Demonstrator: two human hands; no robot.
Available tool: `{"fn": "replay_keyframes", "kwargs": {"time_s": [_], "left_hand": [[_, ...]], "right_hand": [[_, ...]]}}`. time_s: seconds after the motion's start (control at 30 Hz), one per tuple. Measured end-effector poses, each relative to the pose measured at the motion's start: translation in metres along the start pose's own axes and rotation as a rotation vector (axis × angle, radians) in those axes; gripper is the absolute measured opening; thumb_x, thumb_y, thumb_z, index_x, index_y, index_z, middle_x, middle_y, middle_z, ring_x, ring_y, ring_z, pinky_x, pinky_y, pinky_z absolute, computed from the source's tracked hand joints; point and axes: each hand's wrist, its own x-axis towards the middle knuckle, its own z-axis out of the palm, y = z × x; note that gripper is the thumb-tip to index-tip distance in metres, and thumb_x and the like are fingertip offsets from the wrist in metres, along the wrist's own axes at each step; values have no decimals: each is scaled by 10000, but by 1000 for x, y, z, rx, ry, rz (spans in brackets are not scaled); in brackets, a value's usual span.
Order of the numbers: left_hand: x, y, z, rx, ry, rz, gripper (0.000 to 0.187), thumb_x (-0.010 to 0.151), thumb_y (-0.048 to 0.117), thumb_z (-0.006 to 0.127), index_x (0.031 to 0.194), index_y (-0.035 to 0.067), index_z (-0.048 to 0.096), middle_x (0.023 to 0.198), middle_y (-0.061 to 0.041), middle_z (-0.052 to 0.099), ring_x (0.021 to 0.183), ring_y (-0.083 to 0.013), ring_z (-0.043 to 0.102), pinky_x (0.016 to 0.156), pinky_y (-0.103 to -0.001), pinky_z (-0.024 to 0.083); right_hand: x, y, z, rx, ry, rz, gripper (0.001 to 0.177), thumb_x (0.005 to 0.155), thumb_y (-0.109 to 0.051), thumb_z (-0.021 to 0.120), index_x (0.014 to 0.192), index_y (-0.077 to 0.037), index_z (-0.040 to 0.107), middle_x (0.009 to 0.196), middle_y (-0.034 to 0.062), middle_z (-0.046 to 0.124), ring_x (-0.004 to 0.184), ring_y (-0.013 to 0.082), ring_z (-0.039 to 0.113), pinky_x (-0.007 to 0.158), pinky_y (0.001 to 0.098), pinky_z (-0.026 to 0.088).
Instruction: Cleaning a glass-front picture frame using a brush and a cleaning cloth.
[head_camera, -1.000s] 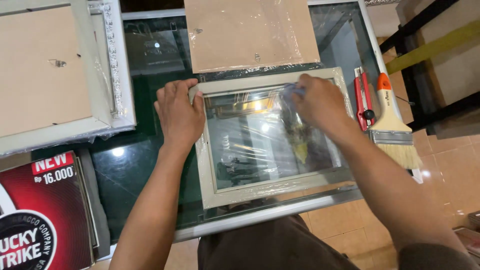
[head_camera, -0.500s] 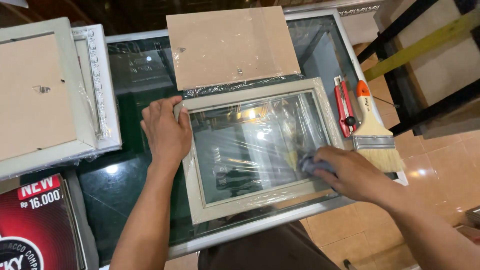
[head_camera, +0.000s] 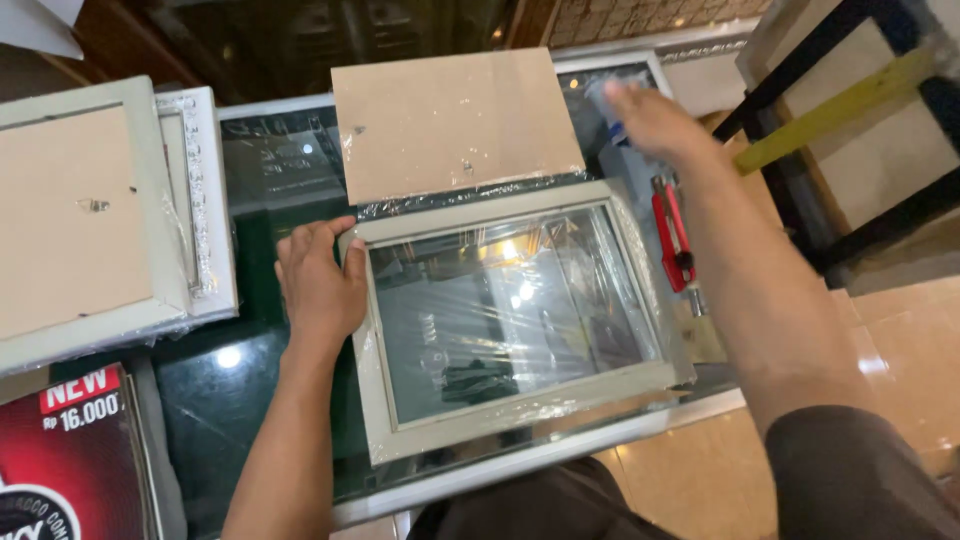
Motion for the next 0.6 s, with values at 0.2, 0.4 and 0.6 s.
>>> {"fn": "replay_keyframes", "kwargs": {"time_s": [0.2,0.4,0.6], "left_hand": [[2,-3,-2,-29,25,-5,336,967,167,649,1293,82,649,1200,-149,629,1105,-348,533,979,-464,404],[-2,0,-21,-262,-59,-98,546,949,204,692,1396,-46,502,1315,-215,581,1205,-359,543,1009,-444,445],[-77,18,-66,-42,-475,-66,1082,886,551,679,1589,-52,121,1651,-305,130,1539,-452,91,1201,-546,129]], "right_hand": [[-82,90,-25,-129,294,59,362,972,-301,585,1220,-91,744,1117,226,720,1002,463,648,864,543,506],[-83,188,43,-179,277,218,556,988,-444,705,1221,51,605,1109,252,685,963,423,681,818,510,535],[-89,232,34,-119,332,287,428,1038,-287,603,1191,103,692,1072,369,706,959,545,674,825,577,527]]}}
